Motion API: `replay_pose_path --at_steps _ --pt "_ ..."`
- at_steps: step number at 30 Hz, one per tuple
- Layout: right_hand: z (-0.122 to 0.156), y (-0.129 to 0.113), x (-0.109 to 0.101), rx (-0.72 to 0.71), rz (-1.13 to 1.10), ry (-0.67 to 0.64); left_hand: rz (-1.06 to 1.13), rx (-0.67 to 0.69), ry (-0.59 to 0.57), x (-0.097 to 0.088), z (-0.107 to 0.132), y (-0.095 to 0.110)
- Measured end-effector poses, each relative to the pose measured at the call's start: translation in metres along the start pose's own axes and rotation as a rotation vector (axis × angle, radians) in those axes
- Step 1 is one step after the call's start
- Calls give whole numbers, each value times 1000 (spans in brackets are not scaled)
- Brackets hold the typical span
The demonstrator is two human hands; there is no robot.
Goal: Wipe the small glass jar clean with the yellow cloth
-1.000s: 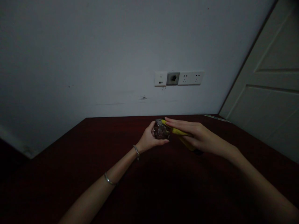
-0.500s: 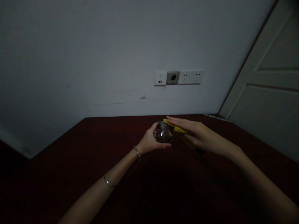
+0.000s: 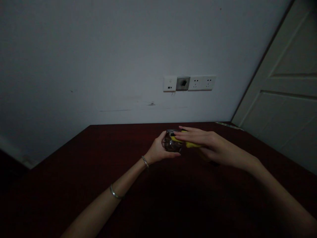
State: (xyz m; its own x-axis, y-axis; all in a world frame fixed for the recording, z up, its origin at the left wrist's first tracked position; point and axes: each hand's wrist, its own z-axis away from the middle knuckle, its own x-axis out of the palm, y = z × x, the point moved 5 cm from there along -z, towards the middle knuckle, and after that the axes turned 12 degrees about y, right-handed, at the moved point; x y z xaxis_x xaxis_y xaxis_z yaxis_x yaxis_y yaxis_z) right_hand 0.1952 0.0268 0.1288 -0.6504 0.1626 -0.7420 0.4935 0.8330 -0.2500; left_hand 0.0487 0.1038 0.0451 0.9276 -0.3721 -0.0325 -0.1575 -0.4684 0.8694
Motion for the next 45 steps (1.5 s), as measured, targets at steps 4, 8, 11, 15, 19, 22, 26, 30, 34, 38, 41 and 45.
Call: replay_pose_path --at_steps 4,8,11,15,19,22,26,30,34,38,41,45 --pt "0 5 2 26 63 98 -89 37 -21 2 1 5" --pt "-1 2 5 -1 87 46 -159 50 -30 3 2 6" --pt "-1 -2 4 -1 92 -1 -193 36 -19 1 3 3" --pt "-2 -8 3 -50 78 -33 -137 3 -7 -1 1 -3" --pt "-4 -14 3 -67 68 -17 -58 -1 20 -4 -3 -2" --pt "-4 -12 3 -42 73 19 -6 -8 29 -4 -4 -1" --pt "-2 2 5 14 86 73 35 -29 -3 0 0 0" --pt "-2 11 7 47 82 94 0 -24 -14 3 3 3" --pt "-2 6 5 35 55 77 61 -48 3 3 1 5" --pt "-3 -2 1 0 26 48 109 -62 56 -1 -2 5" --pt "-3 -6 0 -35 4 21 105 -91 81 -4 -2 3" --pt "-3 -5 -1 -23 4 26 99 -67 79 -4 -3 3"
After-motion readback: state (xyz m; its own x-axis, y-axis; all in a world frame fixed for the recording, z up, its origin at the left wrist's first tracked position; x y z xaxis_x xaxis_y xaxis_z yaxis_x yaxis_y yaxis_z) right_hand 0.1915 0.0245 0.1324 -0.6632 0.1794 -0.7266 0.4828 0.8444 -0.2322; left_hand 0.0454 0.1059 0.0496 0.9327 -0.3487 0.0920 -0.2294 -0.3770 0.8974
